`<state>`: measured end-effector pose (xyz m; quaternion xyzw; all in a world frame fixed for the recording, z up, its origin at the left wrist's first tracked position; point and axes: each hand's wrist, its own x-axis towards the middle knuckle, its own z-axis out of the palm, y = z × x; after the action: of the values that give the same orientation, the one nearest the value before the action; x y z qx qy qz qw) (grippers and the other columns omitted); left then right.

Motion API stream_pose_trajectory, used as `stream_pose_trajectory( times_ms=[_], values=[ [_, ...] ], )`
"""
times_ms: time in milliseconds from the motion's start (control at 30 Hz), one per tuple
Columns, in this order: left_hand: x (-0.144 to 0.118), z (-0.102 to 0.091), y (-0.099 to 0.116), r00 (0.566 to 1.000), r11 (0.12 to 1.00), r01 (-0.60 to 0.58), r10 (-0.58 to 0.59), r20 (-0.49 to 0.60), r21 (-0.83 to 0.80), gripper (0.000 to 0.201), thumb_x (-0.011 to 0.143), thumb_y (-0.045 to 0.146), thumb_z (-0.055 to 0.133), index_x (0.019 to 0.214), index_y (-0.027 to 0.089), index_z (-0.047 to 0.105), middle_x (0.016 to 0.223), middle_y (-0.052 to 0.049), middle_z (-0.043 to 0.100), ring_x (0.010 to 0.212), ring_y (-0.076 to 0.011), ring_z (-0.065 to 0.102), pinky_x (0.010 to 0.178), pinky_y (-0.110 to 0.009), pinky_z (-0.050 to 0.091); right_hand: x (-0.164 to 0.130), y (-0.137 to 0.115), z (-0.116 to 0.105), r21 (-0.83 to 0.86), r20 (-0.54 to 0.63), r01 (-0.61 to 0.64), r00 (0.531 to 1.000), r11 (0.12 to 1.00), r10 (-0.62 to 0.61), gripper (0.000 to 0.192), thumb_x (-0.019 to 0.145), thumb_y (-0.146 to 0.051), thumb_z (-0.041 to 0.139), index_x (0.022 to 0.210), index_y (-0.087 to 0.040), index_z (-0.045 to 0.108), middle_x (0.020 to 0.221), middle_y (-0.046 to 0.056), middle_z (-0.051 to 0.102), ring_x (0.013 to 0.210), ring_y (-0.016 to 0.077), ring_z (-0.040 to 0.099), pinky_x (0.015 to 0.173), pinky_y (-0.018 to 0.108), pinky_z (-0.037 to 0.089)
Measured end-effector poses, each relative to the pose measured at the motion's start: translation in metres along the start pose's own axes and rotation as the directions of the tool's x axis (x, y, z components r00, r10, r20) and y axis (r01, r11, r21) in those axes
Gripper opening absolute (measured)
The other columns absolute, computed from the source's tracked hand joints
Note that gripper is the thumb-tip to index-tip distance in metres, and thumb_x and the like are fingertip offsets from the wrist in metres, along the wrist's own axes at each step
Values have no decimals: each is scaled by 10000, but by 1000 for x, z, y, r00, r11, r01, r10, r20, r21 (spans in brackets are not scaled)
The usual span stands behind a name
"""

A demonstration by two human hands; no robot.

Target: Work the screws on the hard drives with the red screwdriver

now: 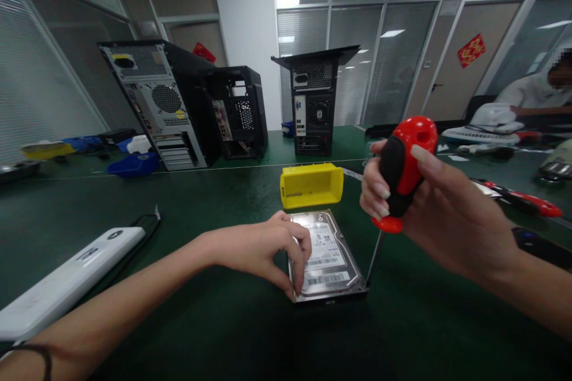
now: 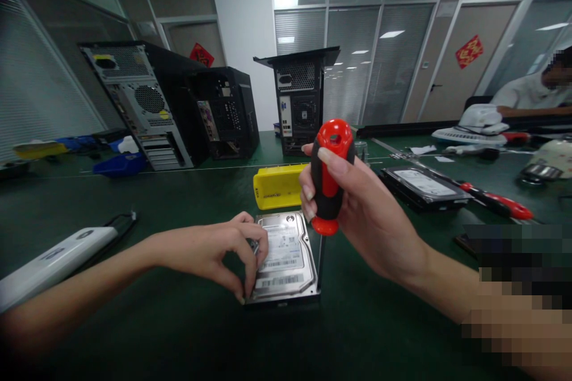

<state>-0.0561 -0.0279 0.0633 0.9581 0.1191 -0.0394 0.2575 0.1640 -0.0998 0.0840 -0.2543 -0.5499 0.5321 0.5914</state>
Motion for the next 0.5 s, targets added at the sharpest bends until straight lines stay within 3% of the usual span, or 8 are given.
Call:
stream_pose_trajectory(
  times_ms=[167,300,400,500],
  values=[
    [0,0,-1,1000,1000,-16,16,-9,5,130,806,367,651,849,253,697,1002,17,600,1011,-179,503,877,-330,255,1,2,2,22,-23,24,999,999,-23,225,857,-406,500,963,-230,592,764,2,492,592,98,496,535,236,452],
    [-1,-1,1,1000,1000,-12,12,4,21,123,816,354,642,851,249,696,1008,17,601,1018,-181,499,855,-326,255,3,5,1,13,-14,53,998,998,-53,160,823,-376,568,792,-219,551,696,-24,416,534,82,427,484,220,412],
    [0,-1,2,1000,1000,-8,8,19,25,104,817,337,644,839,248,692,989,23,599,1012,-169,502,848,-315,251,4,6,-1,-30,10,43,999,999,-43,252,816,-377,586,663,-200,495,643,-33,368,502,75,375,454,210,381],
    [0,-1,1,1000,1000,-5,4,30,31,96,819,326,642,849,246,687,995,23,594,1024,-165,499,856,-310,245,2,6,-2,-64,10,52,999,997,-51,281,826,-404,566,649,-196,501,639,-29,368,498,76,368,439,209,364]
  ],
)
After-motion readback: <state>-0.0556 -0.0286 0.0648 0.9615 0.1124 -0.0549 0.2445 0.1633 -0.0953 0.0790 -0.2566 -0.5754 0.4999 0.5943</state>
